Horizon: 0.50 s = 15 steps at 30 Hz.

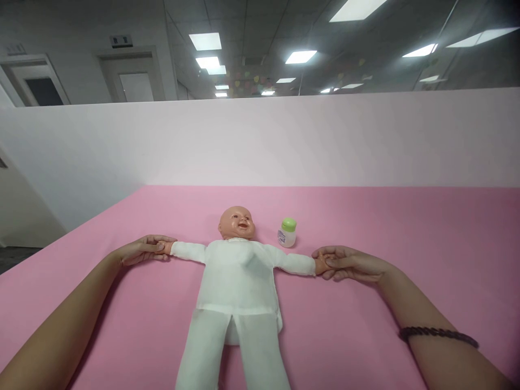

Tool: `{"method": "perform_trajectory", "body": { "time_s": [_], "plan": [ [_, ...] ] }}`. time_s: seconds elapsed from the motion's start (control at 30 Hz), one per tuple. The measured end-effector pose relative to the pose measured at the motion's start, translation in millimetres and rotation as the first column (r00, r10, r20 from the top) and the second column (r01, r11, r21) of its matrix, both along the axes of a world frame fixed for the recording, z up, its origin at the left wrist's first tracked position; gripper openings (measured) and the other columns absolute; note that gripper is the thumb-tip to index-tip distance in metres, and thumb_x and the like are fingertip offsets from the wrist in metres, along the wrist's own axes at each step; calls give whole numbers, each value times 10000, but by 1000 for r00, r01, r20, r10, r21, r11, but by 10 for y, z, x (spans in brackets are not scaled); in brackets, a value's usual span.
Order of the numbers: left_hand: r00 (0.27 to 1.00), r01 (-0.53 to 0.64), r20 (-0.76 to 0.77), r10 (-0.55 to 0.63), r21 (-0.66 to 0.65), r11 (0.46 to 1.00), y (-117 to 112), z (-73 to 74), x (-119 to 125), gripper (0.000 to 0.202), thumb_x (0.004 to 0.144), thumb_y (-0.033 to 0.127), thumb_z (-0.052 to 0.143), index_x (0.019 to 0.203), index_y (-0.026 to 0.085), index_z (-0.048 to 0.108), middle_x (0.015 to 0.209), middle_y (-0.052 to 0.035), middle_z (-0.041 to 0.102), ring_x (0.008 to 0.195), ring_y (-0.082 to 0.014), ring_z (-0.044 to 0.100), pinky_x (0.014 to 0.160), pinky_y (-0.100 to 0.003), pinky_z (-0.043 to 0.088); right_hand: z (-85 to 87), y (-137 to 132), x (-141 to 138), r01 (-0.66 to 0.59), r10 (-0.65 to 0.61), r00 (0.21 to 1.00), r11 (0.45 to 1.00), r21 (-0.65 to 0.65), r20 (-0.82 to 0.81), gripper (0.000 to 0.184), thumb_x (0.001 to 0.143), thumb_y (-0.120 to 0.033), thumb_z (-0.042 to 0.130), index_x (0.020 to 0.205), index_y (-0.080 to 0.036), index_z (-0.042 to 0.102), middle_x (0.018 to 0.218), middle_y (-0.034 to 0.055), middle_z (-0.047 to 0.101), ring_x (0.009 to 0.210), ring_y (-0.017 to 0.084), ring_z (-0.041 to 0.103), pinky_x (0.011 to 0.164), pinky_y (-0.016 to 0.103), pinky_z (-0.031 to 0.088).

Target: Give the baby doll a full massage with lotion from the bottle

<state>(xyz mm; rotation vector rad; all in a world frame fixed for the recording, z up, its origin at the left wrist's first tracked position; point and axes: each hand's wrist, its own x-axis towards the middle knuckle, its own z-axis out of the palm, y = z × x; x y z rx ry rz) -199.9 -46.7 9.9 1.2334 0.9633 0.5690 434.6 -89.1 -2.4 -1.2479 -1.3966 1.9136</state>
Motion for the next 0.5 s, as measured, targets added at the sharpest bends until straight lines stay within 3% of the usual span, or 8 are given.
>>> {"method": "perform_trajectory", "body": {
  "time_s": [0.3,0.5],
  "plan": [
    [999,-15,-45,16,9,1000,14,5,49,392,849,363,713,1213,221,693,1233,-126,679,1016,-258,697,987,-332,535,-36,12,2,27,-27,999,1000,-2,22,458,801,-348,775,1162,-151,573,986,119,707,823,157,716,684,185,586],
    [1000,-8,-21,8,10,1000,0,-2,40,406,833,364,726,1214,230,694,1278,-129,656,1086,-289,673,1016,-358,513,-13,7,-3,24,-23,1000,1000,-10,9,483,811,-335,766,1215,-161,568,1037,126,699,889,179,718,754,215,600]
  ]
}}
